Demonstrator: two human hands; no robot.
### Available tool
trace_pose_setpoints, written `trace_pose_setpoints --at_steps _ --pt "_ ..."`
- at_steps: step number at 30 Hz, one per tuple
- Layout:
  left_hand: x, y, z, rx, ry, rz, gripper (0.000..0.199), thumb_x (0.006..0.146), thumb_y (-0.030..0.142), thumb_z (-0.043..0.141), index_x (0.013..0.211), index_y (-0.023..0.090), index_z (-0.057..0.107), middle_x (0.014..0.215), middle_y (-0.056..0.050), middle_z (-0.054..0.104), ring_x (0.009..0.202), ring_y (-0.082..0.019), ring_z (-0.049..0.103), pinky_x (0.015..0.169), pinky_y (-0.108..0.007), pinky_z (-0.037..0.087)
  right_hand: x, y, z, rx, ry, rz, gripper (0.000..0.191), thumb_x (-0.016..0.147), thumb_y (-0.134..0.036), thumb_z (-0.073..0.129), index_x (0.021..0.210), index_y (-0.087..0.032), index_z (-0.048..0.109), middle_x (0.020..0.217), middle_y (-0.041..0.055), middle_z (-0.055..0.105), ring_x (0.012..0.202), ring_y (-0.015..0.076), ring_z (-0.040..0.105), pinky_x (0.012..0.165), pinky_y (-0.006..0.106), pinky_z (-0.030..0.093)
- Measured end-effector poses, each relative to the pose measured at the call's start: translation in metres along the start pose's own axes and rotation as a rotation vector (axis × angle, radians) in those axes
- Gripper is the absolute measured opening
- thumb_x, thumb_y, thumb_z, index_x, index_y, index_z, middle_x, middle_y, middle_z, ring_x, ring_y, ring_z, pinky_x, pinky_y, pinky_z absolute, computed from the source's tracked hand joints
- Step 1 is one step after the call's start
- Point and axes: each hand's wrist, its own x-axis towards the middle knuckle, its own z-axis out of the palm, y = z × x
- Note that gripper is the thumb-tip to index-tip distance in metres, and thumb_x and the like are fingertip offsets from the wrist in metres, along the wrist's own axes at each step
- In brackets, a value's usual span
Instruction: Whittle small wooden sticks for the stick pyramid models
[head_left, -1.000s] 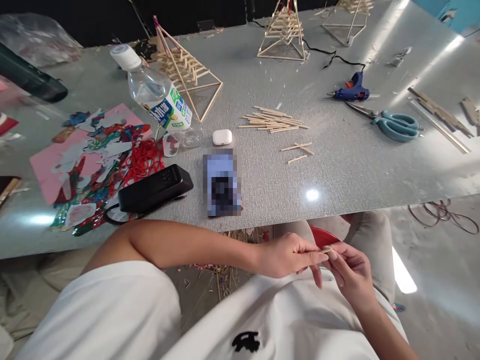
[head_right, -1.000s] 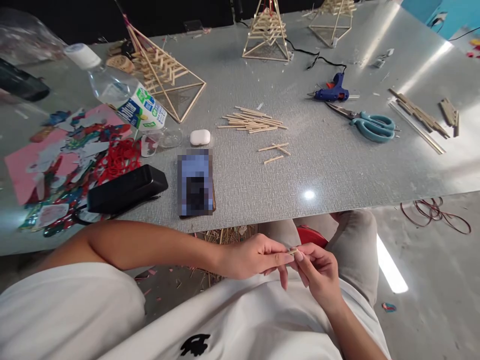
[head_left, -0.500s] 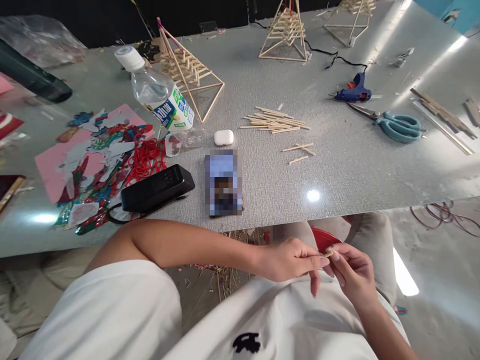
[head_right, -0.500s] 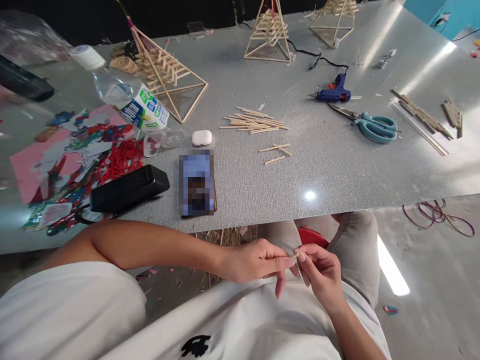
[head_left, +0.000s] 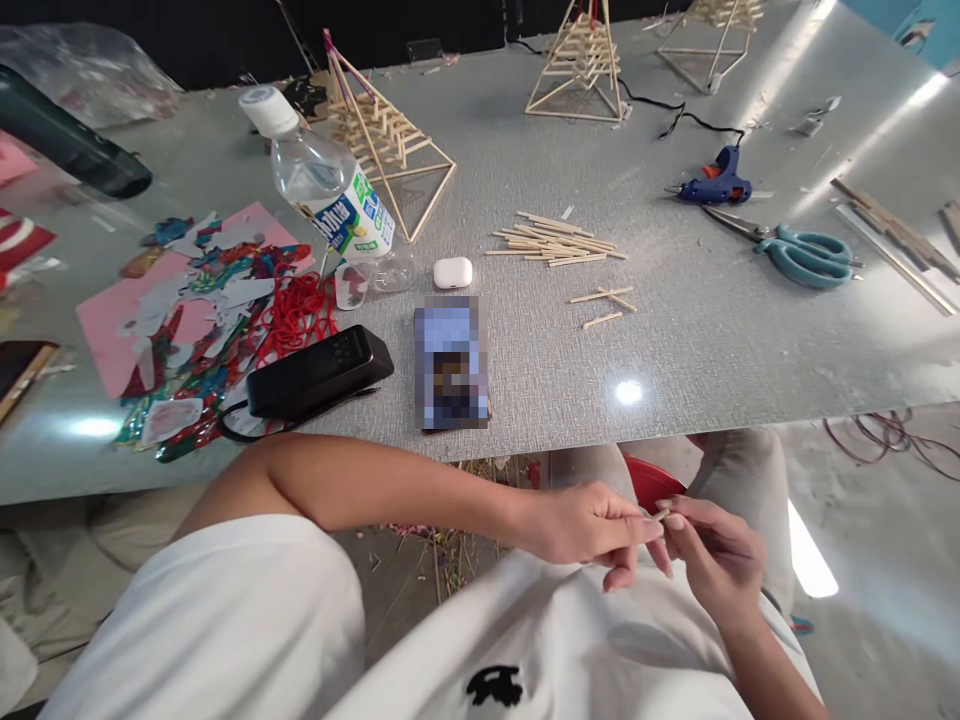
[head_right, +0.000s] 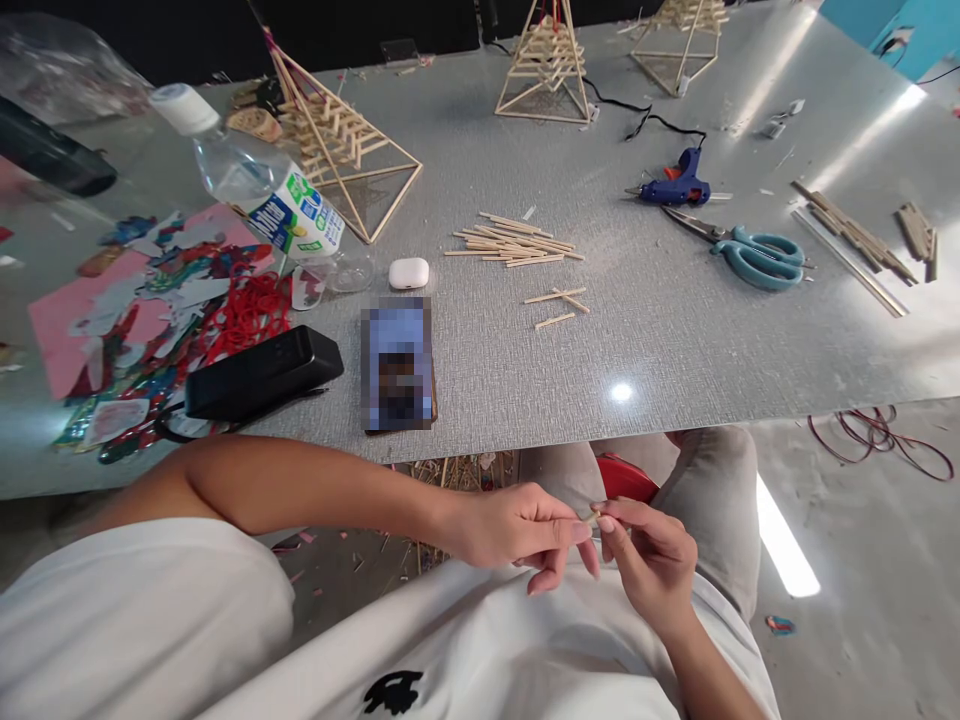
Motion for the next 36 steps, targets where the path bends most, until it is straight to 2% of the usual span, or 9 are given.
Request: trace_pose_setpoints --at_steps 6,9,11,14,19,24,29,32,36 --pt "0.002 -0.003 0.0 -0.054 0.001 -0.001 0.063 0.102 0.07 0.055 0.069 0.017 0.061 0.063 0.001 0.06 0.051 -0.007 0.033 0.053 -0.031 0.024 -0.001 0.001 0.001 -0.191 0.024 -0.221 0.013 0.096 -0.017 0.076 0.102 -0.027 0.082 0.089 0.0048 0.085 0.044 0.0145 0.066 0.042 0.027 0.058" --pt "0.002 -0.004 0.003 -0.083 0.026 -0.016 0.06 0.102 0.069 0.057 0.075 0.016 0.063 0.059 0.002 0.058 0.051 -0.008 0.033 0.052 -0.03 0.022 -0.006 0.008 0.0 -0.292 0.041 -0.297 0.019 0.096 -0.012 0.073 0.106 -0.027 0.08 0.089 0.0042 0.085 0.052 0.0174 0.071 0.054 0.031 0.064" --pt "0.001 -0.003 0.005 -0.092 0.046 -0.036 0.054 0.105 0.065 0.056 0.086 0.015 0.067 0.057 0.003 0.058 0.05 -0.008 0.034 0.053 -0.03 0.023 -0.011 0.015 -0.001 -0.343 0.053 -0.316 0.02 0.096 -0.011 0.071 0.108 -0.026 0.079 0.087 0.0045 0.084 0.06 0.0195 0.074 0.059 0.032 0.065" --pt "-0.001 0.0 0.007 -0.085 0.054 -0.06 0.05 0.108 0.061 0.054 0.095 0.015 0.069 0.057 0.004 0.058 0.051 -0.009 0.033 0.054 -0.03 0.023 -0.015 0.022 -0.002 -0.37 0.038 -0.316 0.019 0.098 -0.012 0.069 0.109 -0.025 0.077 0.081 0.0047 0.08 0.064 0.02 0.074 0.055 0.03 0.06" --pt "-0.002 -0.001 0.007 -0.099 0.038 -0.034 0.046 0.108 0.057 0.056 0.094 0.015 0.068 0.059 0.003 0.059 0.053 -0.009 0.032 0.055 -0.03 0.023 -0.016 0.023 0.0 -0.313 -0.004 -0.31 0.015 0.101 -0.013 0.064 0.108 -0.023 0.073 0.07 0.0008 0.071 0.053 0.0152 0.065 0.048 0.026 0.05" --pt "0.0 -0.007 0.007 -0.13 0.019 -0.03 0.04 0.112 0.045 0.051 0.091 0.016 0.069 0.059 0.002 0.061 0.056 -0.01 0.037 0.06 -0.029 0.028 -0.015 0.02 0.001 -0.347 0.0 -0.305 0.011 0.103 -0.016 0.062 0.105 -0.024 0.07 0.067 0.0014 0.07 0.053 0.0158 0.063 0.046 0.026 0.047" --pt "0.004 -0.01 0.004 -0.12 0.028 -0.018 0.06 0.112 0.043 0.049 0.06 0.016 0.061 0.063 -0.004 0.062 0.066 -0.012 0.048 0.061 -0.029 0.031 0.008 0.002 -0.01 -0.388 -0.146 -0.5 0.029 0.095 -0.005 0.067 0.117 -0.024 0.073 0.067 -0.0008 0.069 0.049 0.0136 0.054 0.046 0.027 0.046" --pt "0.005 -0.011 0.003 -0.096 0.045 -0.063 0.062 0.112 0.045 0.05 0.058 0.016 0.06 0.06 -0.003 0.06 0.061 -0.011 0.047 0.057 -0.028 0.03 0.021 -0.013 -0.015 -0.46 -0.248 -0.6 0.044 0.093 -0.003 0.067 0.131 -0.024 0.072 0.061 -0.004 0.063 0.046 0.012 0.046 0.045 0.027 0.039" --pt "0.004 -0.012 0.002 -0.107 0.063 -0.101 0.056 0.109 0.051 0.054 0.065 0.017 0.06 0.055 0.0 0.058 0.06 -0.011 0.051 0.056 -0.026 0.032 0.021 -0.02 -0.017 -0.547 -0.27 -0.638 0.055 0.093 0.001 0.065 0.142 -0.022 0.067 0.062 -0.0039 0.062 0.047 0.0114 0.048 0.047 0.026 0.041"
